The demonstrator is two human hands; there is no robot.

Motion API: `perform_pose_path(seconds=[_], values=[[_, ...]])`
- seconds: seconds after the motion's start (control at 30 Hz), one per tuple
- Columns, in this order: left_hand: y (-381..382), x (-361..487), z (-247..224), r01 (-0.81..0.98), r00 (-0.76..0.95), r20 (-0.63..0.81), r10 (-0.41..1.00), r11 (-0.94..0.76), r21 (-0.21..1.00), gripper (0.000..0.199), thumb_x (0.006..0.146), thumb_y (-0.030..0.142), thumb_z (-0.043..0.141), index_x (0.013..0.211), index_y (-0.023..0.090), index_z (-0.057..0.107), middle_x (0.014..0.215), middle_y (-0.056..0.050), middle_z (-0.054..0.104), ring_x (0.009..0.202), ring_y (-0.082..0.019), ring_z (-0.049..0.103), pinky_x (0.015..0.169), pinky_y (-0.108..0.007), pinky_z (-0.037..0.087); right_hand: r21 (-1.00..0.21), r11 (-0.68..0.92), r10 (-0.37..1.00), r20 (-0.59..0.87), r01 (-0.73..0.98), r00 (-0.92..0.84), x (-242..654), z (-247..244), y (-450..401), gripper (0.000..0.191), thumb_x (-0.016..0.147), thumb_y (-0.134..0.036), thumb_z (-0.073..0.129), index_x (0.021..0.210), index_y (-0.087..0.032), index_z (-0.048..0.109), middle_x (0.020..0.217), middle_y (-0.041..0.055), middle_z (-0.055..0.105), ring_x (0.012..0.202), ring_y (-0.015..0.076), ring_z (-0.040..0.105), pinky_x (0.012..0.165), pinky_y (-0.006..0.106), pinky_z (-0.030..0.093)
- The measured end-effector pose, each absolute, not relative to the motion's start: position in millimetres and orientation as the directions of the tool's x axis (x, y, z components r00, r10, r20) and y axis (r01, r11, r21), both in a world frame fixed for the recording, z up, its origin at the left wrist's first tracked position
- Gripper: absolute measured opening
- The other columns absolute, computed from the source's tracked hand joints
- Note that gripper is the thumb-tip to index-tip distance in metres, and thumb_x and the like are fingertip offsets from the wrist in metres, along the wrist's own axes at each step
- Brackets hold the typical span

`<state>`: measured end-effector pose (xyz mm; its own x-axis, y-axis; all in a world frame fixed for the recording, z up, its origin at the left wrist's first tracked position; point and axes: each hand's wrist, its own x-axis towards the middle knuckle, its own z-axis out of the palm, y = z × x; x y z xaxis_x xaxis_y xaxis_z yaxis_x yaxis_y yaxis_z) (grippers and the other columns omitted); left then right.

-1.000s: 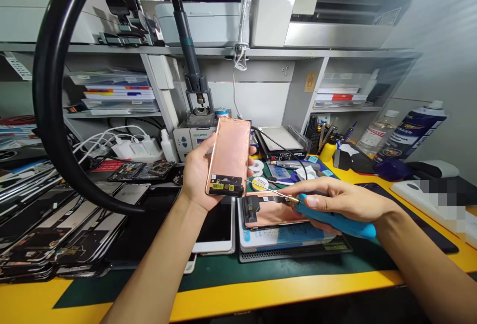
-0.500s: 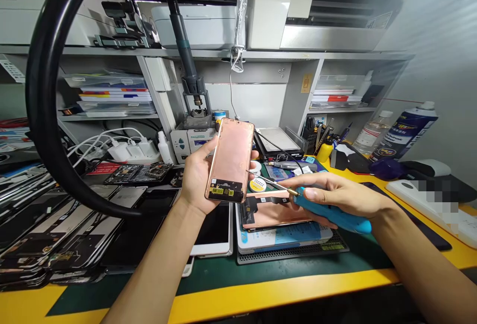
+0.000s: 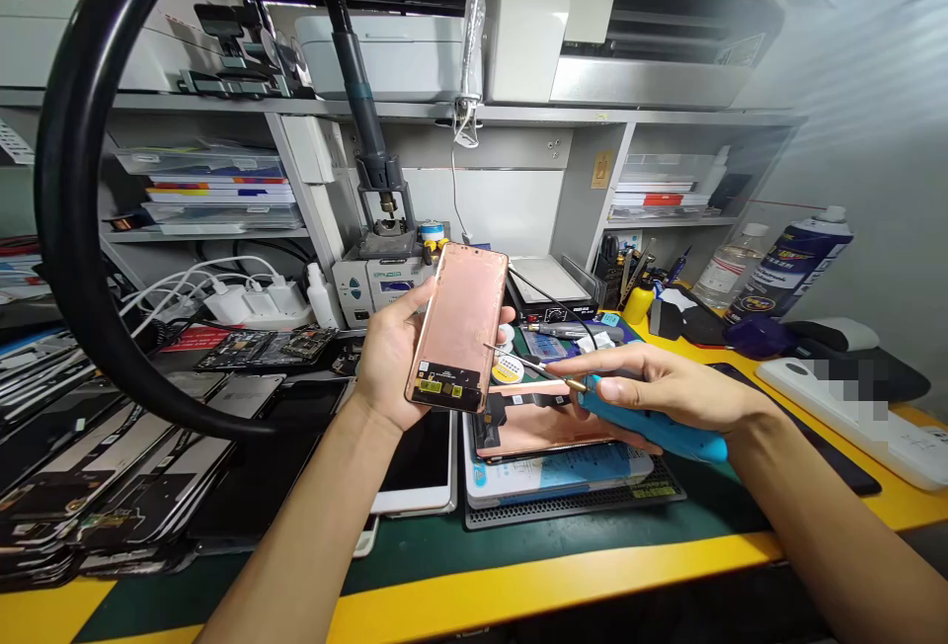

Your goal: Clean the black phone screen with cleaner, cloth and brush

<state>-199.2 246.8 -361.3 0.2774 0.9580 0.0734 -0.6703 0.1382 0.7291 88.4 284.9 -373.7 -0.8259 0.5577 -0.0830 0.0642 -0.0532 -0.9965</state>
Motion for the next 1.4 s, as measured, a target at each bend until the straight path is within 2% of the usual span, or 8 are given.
perform_pose_path(seconds=[0.2, 0.33, 0.6, 0.83, 0.97, 1.03, 1.2, 1.4], values=[[245.7, -196.4, -360.4, -0.674, 0.326, 0.035, 0.945, 0.206, 0.710, 0.058, 0.097, 0.043, 0.043, 0.131, 0.001, 0.064, 0.114, -0.026, 0.074, 0.087, -0.033, 0.076, 0.076, -0.045, 0.063, -0.998, -0.059, 0.640, -0.056, 0.024, -0.766, 90.3, -373.6, 286.5, 0.047, 0.093, -0.038, 0.073, 0.137, -0.022, 0.066, 0.091, 0.0061, 0.071, 0.054, 0.0092, 0.060, 0.046, 0.018, 0.048], [246.4, -196.7, -360.4, -0.663, 0.350, 0.032, 0.936, 0.224, 0.714, 0.059, 0.099, 0.045, 0.041, 0.133, 0.002, 0.063, 0.113, -0.025, 0.075, 0.087, -0.035, 0.076, 0.075, -0.048, 0.063, -0.997, -0.079, 0.647, -0.032, -0.025, -0.761, 89.7, -371.2, 287.1, 0.045, 0.092, -0.036, 0.074, 0.134, -0.021, 0.068, 0.094, 0.0063, 0.071, 0.052, 0.0091, 0.060, 0.043, 0.019, 0.046], [245.5, -196.4, -359.5, -0.619, 0.368, -0.021, 0.929, 0.262, 0.741, 0.061, 0.100, 0.047, 0.039, 0.128, 0.000, 0.065, 0.109, -0.027, 0.074, 0.075, -0.029, 0.075, 0.071, -0.042, 0.063, -0.996, -0.058, 0.676, 0.006, -0.061, -0.737, 90.8, -368.1, 288.6, 0.046, 0.092, -0.035, 0.075, 0.135, -0.020, 0.067, 0.079, 0.0022, 0.069, 0.052, 0.0096, 0.060, 0.046, 0.019, 0.045], [244.9, -196.8, -359.7, -0.609, 0.386, -0.021, 0.922, 0.271, 0.745, 0.059, 0.099, 0.045, 0.041, 0.129, 0.000, 0.065, 0.103, -0.026, 0.075, 0.077, -0.031, 0.075, 0.067, -0.042, 0.062, -0.996, -0.041, 0.712, 0.029, -0.082, -0.702, 91.1, -364.0, 287.7, 0.051, 0.090, -0.039, 0.077, 0.136, -0.020, 0.066, 0.089, 0.0057, 0.072, 0.053, 0.0096, 0.060, 0.044, 0.019, 0.043], [245.0, -196.9, -360.6, -0.609, 0.400, -0.021, 0.916, 0.283, 0.741, 0.057, 0.098, 0.044, 0.043, 0.127, 0.001, 0.066, 0.105, -0.026, 0.075, 0.079, -0.031, 0.074, 0.068, -0.042, 0.062, -0.997, -0.025, 0.710, 0.031, -0.069, -0.704, 93.0, -363.4, 289.6, 0.055, 0.092, -0.040, 0.075, 0.141, -0.019, 0.062, 0.070, 0.0002, 0.065, 0.052, 0.0115, 0.059, 0.046, 0.020, 0.044], [244.7, -196.3, -360.3, -0.610, 0.393, -0.027, 0.919, 0.282, 0.741, 0.057, 0.098, 0.044, 0.043, 0.126, 0.001, 0.067, 0.106, -0.027, 0.075, 0.078, -0.031, 0.074, 0.068, -0.043, 0.062, -0.997, -0.011, 0.707, 0.048, -0.079, -0.706, 93.9, -364.3, 291.2, 0.056, 0.093, -0.040, 0.073, 0.143, -0.018, 0.060, 0.066, -0.0013, 0.063, 0.051, 0.0115, 0.059, 0.048, 0.021, 0.045], [243.1, -192.8, -358.8, -0.608, 0.362, -0.031, 0.932, 0.261, 0.750, 0.055, 0.098, 0.041, 0.042, 0.123, 0.000, 0.069, 0.105, -0.027, 0.074, 0.076, -0.031, 0.074, 0.067, -0.044, 0.062, -0.994, -0.011, 0.734, 0.066, -0.108, -0.676, 93.8, -366.8, 292.9, 0.056, 0.093, -0.041, 0.072, 0.144, -0.020, 0.059, 0.081, 0.0025, 0.068, 0.052, 0.0102, 0.059, 0.050, 0.022, 0.046], [242.1, -190.0, -360.2, -0.599, 0.357, -0.012, 0.934, 0.239, 0.765, 0.055, 0.098, 0.043, 0.044, 0.119, 0.000, 0.071, 0.107, -0.027, 0.074, 0.076, -0.031, 0.074, 0.069, -0.044, 0.063, -0.994, -0.008, 0.759, 0.065, -0.109, -0.648, 92.7, -366.5, 291.2, 0.059, 0.093, -0.043, 0.072, 0.146, -0.020, 0.057, 0.075, 0.0011, 0.065, 0.052, 0.0106, 0.059, 0.051, 0.022, 0.046]])
